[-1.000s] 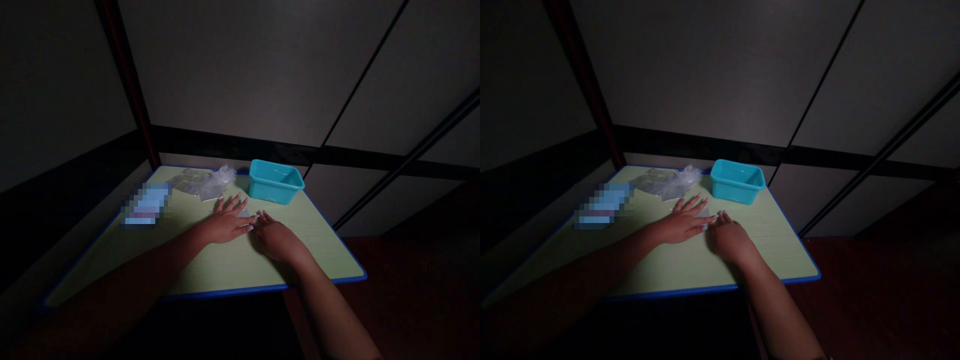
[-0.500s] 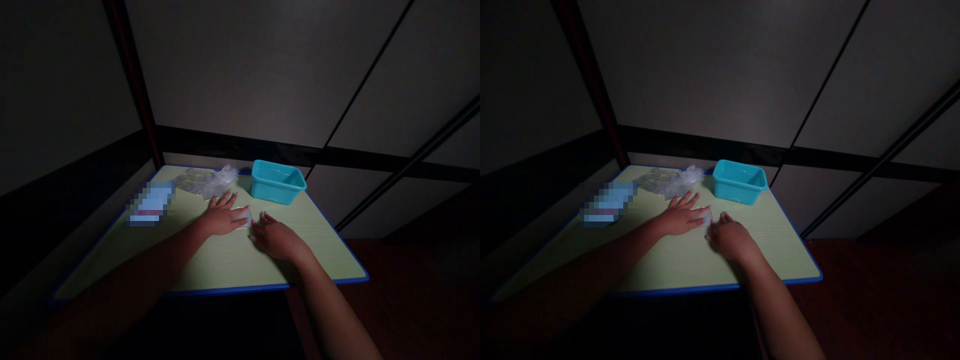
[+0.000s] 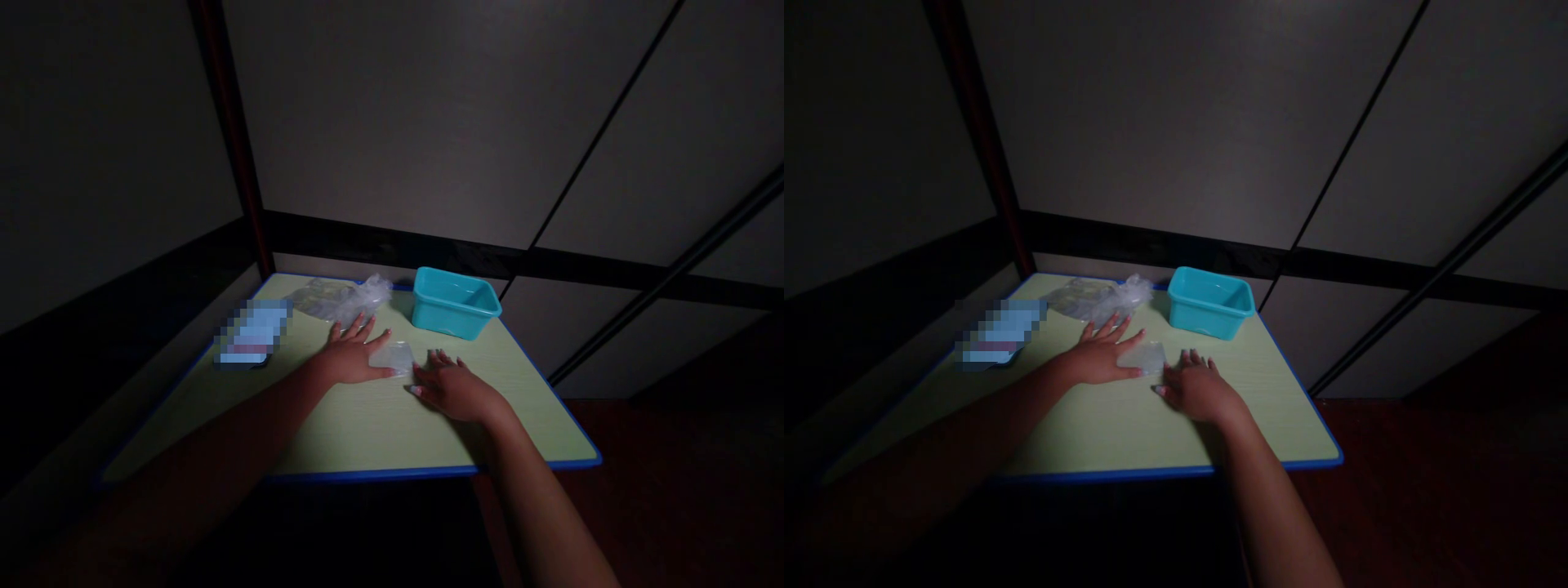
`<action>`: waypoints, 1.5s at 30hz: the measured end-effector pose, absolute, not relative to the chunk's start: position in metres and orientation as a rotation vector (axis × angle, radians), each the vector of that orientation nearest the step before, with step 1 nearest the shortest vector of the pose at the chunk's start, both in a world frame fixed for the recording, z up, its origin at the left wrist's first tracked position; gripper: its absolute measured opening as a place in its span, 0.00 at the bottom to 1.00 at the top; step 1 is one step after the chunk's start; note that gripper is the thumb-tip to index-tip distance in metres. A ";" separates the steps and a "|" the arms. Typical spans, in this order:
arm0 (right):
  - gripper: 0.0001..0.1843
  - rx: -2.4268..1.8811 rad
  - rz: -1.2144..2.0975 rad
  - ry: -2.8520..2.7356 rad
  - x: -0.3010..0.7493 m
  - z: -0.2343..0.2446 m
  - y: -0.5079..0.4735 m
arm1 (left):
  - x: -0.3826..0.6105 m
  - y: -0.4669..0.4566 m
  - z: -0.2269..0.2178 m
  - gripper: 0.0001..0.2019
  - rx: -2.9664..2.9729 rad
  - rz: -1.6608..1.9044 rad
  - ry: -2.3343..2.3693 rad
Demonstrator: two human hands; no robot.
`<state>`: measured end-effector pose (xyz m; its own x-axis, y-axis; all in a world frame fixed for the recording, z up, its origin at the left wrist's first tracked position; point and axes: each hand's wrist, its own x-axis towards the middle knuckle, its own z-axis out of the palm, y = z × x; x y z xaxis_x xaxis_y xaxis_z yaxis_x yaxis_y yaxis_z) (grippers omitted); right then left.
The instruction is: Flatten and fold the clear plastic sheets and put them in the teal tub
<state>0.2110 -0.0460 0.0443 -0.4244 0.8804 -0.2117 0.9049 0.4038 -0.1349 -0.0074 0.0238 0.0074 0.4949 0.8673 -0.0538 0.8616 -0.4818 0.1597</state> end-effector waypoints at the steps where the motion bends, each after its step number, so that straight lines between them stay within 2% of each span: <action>1: 0.28 1.626 -0.361 2.535 0.212 0.045 -0.046 | -0.008 0.024 0.008 0.43 2.571 0.062 1.499; 7: 0.23 1.669 -0.424 2.766 0.217 0.043 -0.038 | -0.004 0.019 0.009 0.33 2.664 0.173 1.442; 12: 0.19 2.158 -0.402 2.833 0.215 0.039 -0.025 | -0.001 0.015 0.006 0.34 2.688 0.122 1.362; 14: 0.18 2.359 -0.699 2.709 0.212 0.036 -0.020 | -0.001 0.015 0.005 0.36 2.672 0.097 1.359; 18: 0.13 2.536 -1.760 2.217 0.205 0.028 -0.011 | -0.001 0.016 0.003 0.41 2.635 0.069 1.363; 20: 0.10 2.509 -2.107 1.979 0.203 0.026 -0.008 | 0.000 0.016 0.003 0.41 2.625 0.067 1.372; 22: 0.10 2.482 -2.284 1.804 0.202 0.025 -0.004 | 0.000 0.016 0.002 0.42 2.621 0.069 1.374; 26: 0.11 2.440 -2.437 1.632 0.201 0.025 0.000 | 0.001 0.016 0.002 0.42 2.610 0.079 1.367; 36: 0.13 2.324 -2.411 1.708 0.200 0.025 -0.002 | 0.001 0.016 0.002 0.42 2.599 0.099 1.364; 38: 0.13 2.371 -2.265 1.872 0.200 0.021 -0.002 | 0.001 0.017 0.002 0.42 2.600 0.107 1.358; 42: 0.13 2.547 -1.619 2.272 0.198 0.012 0.002 | 0.001 0.018 0.001 0.43 2.592 0.111 1.359; 45: 0.11 2.526 -1.466 2.310 0.197 0.008 0.007 | 0.002 0.018 0.001 0.44 2.589 0.096 1.362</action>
